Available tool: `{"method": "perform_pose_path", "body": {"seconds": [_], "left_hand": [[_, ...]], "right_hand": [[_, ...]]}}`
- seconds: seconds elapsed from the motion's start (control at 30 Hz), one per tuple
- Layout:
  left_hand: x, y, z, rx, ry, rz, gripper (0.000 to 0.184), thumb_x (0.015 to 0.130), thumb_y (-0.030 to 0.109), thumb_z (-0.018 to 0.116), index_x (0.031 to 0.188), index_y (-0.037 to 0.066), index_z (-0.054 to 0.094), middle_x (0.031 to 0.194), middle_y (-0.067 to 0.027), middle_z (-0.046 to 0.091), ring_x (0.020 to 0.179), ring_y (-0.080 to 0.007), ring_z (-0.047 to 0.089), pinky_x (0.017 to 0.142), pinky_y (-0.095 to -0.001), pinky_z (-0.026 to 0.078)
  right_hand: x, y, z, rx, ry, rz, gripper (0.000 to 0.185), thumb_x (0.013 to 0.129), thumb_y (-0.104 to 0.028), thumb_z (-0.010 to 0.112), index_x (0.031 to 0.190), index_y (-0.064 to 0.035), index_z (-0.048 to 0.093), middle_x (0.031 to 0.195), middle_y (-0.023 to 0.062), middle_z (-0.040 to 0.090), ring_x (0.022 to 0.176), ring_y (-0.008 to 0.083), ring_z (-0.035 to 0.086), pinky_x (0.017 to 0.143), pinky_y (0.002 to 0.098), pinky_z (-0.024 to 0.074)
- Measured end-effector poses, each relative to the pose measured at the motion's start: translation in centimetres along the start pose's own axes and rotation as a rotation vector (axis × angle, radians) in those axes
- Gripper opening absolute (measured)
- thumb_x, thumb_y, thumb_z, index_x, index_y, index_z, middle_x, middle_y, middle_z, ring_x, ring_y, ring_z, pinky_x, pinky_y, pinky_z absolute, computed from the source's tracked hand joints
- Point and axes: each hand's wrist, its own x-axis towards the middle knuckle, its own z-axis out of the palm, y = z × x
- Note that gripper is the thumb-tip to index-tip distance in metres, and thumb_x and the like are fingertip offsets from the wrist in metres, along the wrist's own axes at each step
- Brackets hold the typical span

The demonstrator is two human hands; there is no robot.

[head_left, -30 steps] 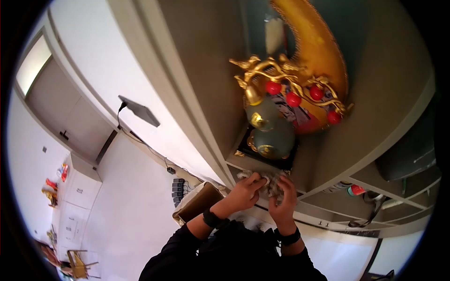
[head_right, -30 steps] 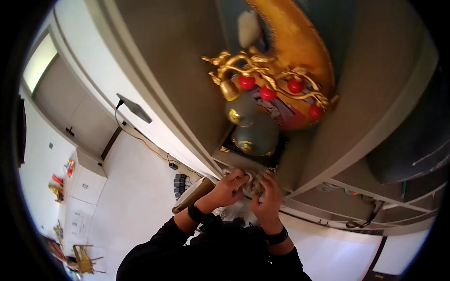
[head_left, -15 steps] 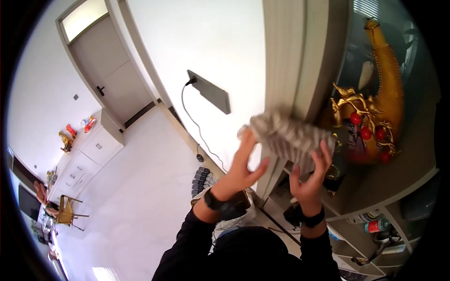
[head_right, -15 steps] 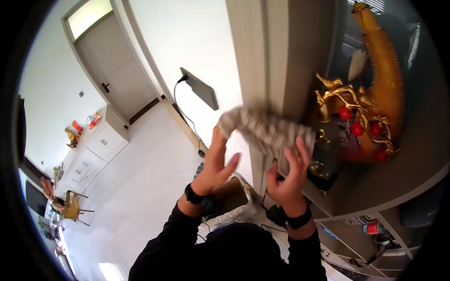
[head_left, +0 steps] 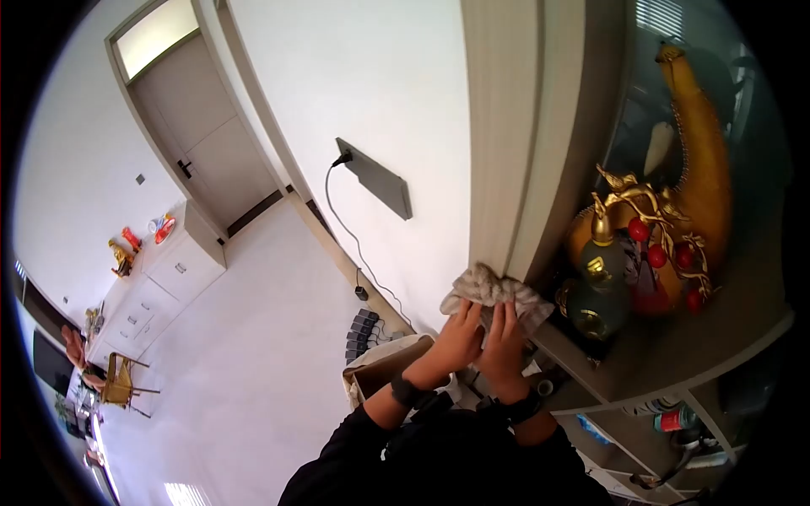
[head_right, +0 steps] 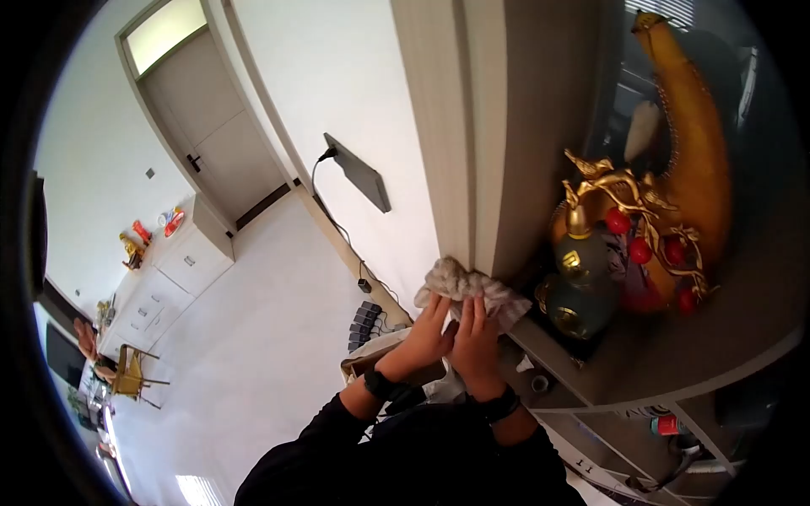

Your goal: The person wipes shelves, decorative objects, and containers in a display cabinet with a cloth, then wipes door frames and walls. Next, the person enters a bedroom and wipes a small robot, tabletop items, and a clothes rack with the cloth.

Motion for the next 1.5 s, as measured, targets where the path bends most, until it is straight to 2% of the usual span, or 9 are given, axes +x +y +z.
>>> {"method": "perform_pose_path", "body": {"seconds": [0.17,0.23,0.33,0.5,0.7,0.8,0.83,1.07,1.5], "left_hand": [[5.3,1.1,-4.6,-0.095,0.036,0.153,0.057,0.066,-0.008,0.04,0.122,-0.004,0.026,0.117,-0.0323,0.03,0.104,-0.0459,0.035,0.082,-0.0403,0.037],[8.5,3.2,-7.2,-0.186,0.06,0.14,0.06,0.069,-0.013,0.039,0.126,-0.002,0.023,0.131,-0.0191,0.025,0.124,-0.0302,0.018,0.099,-0.0326,0.017],[10.1,4.3,-7.5,-0.181,0.167,0.184,0.059,0.067,-0.013,0.034,0.125,-0.003,0.027,0.131,-0.0178,0.024,0.124,-0.0293,0.018,0.099,-0.0329,0.016],[4.4,0.5,-2.1,-0.157,0.079,-0.035,0.073,0.05,-0.014,0.029,0.122,-0.004,0.03,0.128,-0.0243,0.025,0.122,-0.037,0.019,0.099,-0.0354,0.017],[-4.6,-4.6,1.6,-0.172,-0.127,-0.25,0.065,0.059,-0.011,0.036,0.123,-0.005,0.028,0.124,-0.0224,0.033,0.119,-0.0346,0.027,0.098,-0.0347,0.021],[-2.7,2.0,-1.9,-0.971,-0.219,-0.622,0.067,0.061,-0.013,0.035,0.126,-0.003,0.026,0.127,-0.0146,0.033,0.116,-0.0236,0.034,0.096,-0.0307,0.026],[-3.5,-0.6,-1.3,-0.848,-0.194,-0.405,0.049,0.072,-0.012,0.034,0.12,-0.002,0.036,0.119,-0.012,0.043,0.107,-0.0179,0.043,0.09,-0.0252,0.032],[-7.2,-4.1,-0.8,-0.937,-0.147,-0.709,0.021,0.073,-0.007,0.055,0.093,-0.002,0.058,0.082,-0.0035,0.06,0.069,-0.0077,0.054,0.065,-0.0186,0.042],[-5.9,-5.8,-1.3,-0.959,-0.087,-0.659,0.019,0.072,-0.007,0.054,0.09,-0.003,0.058,0.085,-0.007,0.06,0.076,-0.0111,0.056,0.069,-0.021,0.043]], "right_hand": [[8.5,-3.4,-6.1,-0.019,0.094,-0.1,0.051,0.065,-0.01,0.056,0.113,0.0028,0.041,0.123,0.016,0.034,0.105,0.0387,0.038,0.093,0.051,0.0258],[12.5,-5.2,-9.2,-0.089,0.143,-0.15,0.056,0.062,-0.01,0.057,0.114,0.0007,0.04,0.125,0.0126,0.034,0.105,0.039,0.038,0.094,0.0481,0.0276],[14.0,-5.4,-10.4,-0.165,0.186,-0.235,0.054,0.065,-0.009,0.054,0.116,0.0001,0.04,0.126,0.0121,0.033,0.105,0.0383,0.037,0.094,0.0466,0.028],[6.0,-2.8,-6.0,-0.139,0.017,-0.137,0.055,0.064,-0.011,0.053,0.117,-0.0002,0.04,0.124,0.0154,0.034,0.102,0.0452,0.038,0.092,0.0506,0.0278],[-1.1,-2.5,-5.3,0.131,-0.24,0.117,0.057,0.067,-0.008,0.052,0.121,-0.0008,0.033,0.123,0.0169,0.033,0.105,0.0344,0.04,0.088,0.0406,0.0336],[-1.8,-2.8,-8.5,0.361,-0.279,0.263,0.054,0.069,-0.007,0.052,0.12,-0.0016,0.034,0.122,0.0157,0.034,0.1,0.0281,0.046,0.083,0.0335,0.0385],[-1.7,-2.4,-9.7,0.398,-0.282,0.296,0.051,0.07,-0.007,0.052,0.118,-0.0018,0.036,0.122,0.0149,0.036,0.097,0.0254,0.05,0.081,0.0305,0.0407],[-2.8,3.2,-14.6,-0.269,0.163,0.243,0.038,0.065,-0.004,0.061,0.1,-0.0051,0.046,0.103,0.015,0.045,0.081,0.0292,0.049,0.064,0.0366,0.0424],[-2.7,4.4,-13.6,-0.19,0.101,0.694,0.086,0.063,-0.033,0.069,0.125,-0.0023,0.019,0.123,0.0195,0.03,0.105,0.0328,0.041,0.08,0.0358,0.0413]]}}
